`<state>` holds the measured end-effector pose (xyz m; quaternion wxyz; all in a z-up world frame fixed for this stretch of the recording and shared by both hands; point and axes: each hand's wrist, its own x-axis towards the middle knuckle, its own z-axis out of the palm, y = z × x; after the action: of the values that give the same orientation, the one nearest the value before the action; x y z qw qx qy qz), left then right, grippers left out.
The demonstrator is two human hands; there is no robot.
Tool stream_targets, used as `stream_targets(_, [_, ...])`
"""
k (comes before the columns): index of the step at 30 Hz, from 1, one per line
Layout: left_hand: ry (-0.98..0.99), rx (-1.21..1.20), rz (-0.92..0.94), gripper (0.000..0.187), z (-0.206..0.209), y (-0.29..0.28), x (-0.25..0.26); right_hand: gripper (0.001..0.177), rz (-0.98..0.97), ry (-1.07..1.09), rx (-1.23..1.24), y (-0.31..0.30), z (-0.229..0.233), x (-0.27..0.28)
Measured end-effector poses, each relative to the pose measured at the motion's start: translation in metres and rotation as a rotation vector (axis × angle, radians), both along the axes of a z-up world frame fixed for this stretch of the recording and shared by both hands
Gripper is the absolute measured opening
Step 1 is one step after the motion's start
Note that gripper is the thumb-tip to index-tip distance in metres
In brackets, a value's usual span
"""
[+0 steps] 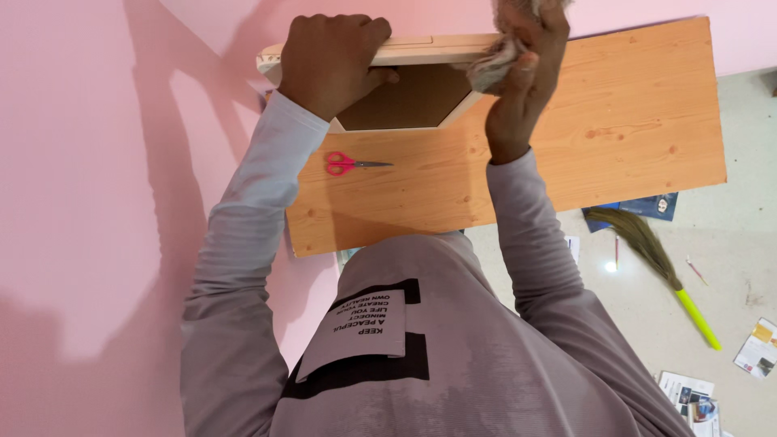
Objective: The person wipes the front screen and the back casing of an all-in-one computer with a cloth, lifting and turning the device to reach different sides.
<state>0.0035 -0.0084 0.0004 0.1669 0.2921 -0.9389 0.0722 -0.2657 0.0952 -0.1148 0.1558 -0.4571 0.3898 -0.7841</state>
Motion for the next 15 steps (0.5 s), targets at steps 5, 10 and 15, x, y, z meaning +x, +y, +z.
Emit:
stream_targets(5, [0.076,-0.022,0.007,0.048,-0.002,0.004,0.002,0.051,-0.142,-0.140,0.022,-0.031,-0.057,0.018])
stream_targets(10, [0.033,0.004,0.039,0.050,-0.001,-0.012,-0.007,0.045,0.124,-0.672,0.487,-0.056,-0.209,0.015])
stream_targets(15, [0.047,0.042,0.064,0.049,0.003,-0.019,-0.011,0.046,0.248,-0.785,0.008,-0.078,-0.141,0.016])
